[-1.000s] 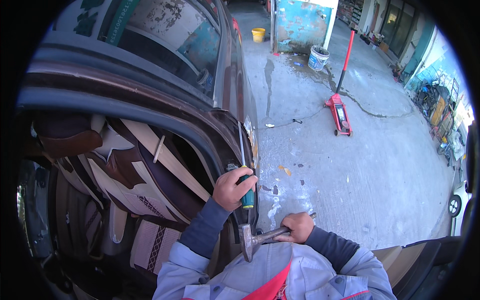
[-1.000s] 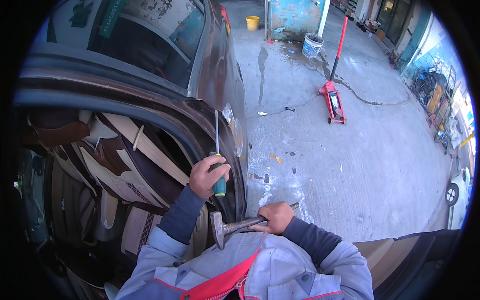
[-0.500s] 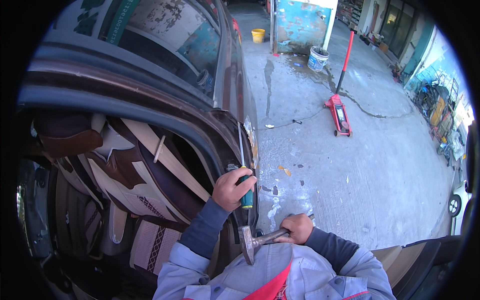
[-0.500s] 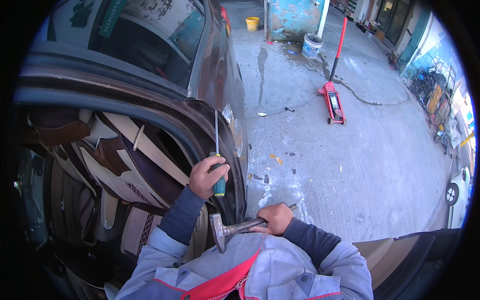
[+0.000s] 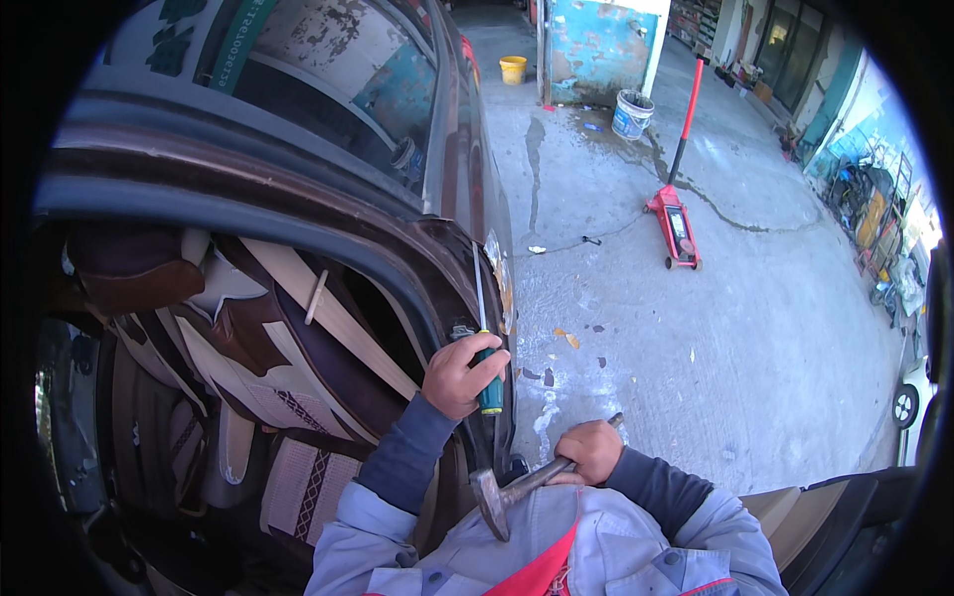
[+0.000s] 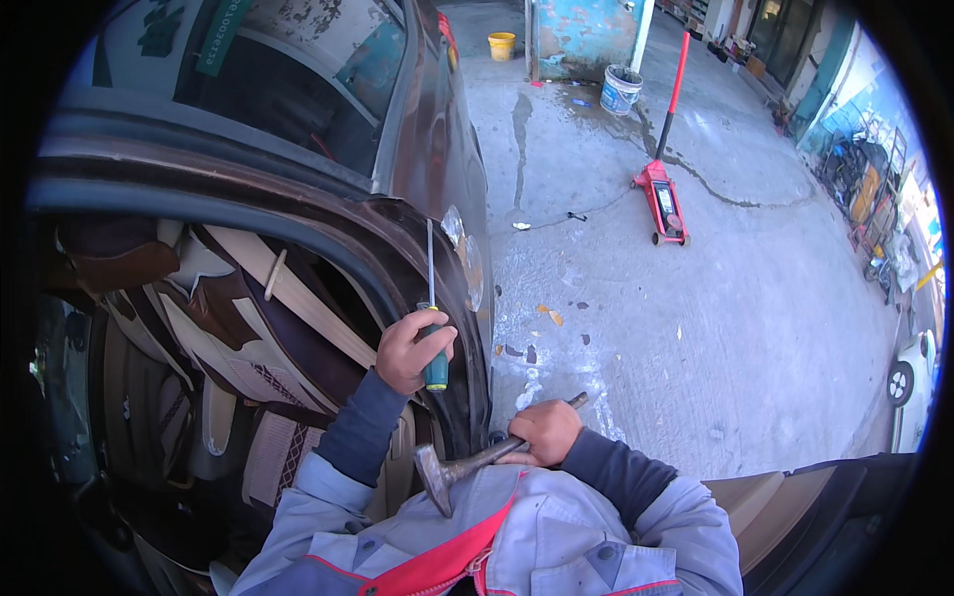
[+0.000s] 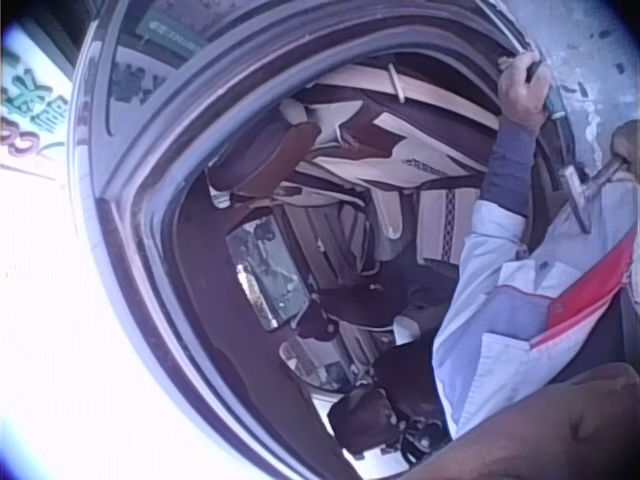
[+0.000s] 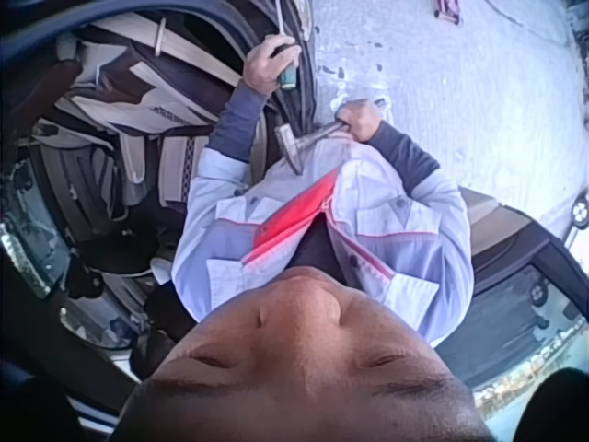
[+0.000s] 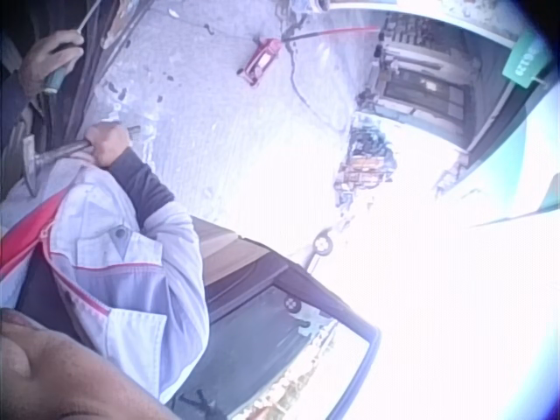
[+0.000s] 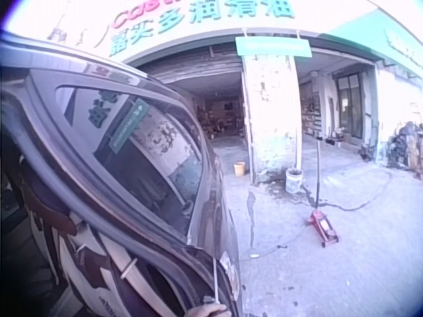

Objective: The person uses a hammer and a metal punch to repeatedly tap a dent on the rear quarter panel of a brown car. They open and close the rear door to check alignment while continuing to tap the same area.

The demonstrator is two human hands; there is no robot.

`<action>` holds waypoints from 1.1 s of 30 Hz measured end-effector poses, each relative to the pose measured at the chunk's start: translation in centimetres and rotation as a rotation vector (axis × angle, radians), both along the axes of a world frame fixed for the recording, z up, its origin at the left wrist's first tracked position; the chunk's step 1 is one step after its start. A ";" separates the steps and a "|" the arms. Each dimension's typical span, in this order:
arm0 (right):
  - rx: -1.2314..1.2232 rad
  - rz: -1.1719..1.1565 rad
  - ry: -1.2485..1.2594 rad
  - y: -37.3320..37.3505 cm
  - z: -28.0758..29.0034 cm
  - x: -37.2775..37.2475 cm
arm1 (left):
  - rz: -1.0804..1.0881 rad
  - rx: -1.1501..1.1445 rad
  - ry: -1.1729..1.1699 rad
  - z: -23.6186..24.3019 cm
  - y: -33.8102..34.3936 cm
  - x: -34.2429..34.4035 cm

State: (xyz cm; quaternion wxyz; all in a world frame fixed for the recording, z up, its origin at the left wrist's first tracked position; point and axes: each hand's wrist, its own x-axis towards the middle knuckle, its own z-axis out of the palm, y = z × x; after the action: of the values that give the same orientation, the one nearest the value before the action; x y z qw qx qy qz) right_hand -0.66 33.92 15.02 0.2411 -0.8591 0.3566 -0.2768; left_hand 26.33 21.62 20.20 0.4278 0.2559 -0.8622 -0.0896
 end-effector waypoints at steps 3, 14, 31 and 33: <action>0.088 -0.212 0.013 0.6 -0.4 0.6 | 0.010 -0.013 0.004 -0.1 0.0 -0.1; 0.031 -0.151 -0.002 0.6 -0.8 0.1 | 0.019 0.025 -0.009 -0.6 0.0 0.2; 0.070 -0.236 0.028 0.8 -1.0 0.5 | 0.035 0.047 -0.024 -1.0 -0.1 0.1; 0.029 -0.245 0.008 0.7 -1.1 0.5 | 0.047 0.043 -0.021 -1.1 -0.1 0.0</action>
State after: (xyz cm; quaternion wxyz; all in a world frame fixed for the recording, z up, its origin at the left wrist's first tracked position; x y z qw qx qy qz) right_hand -0.20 34.66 13.93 0.2165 -0.8067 0.4637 -0.2957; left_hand 26.33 21.48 19.14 0.4151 0.2861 -0.8583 -0.0956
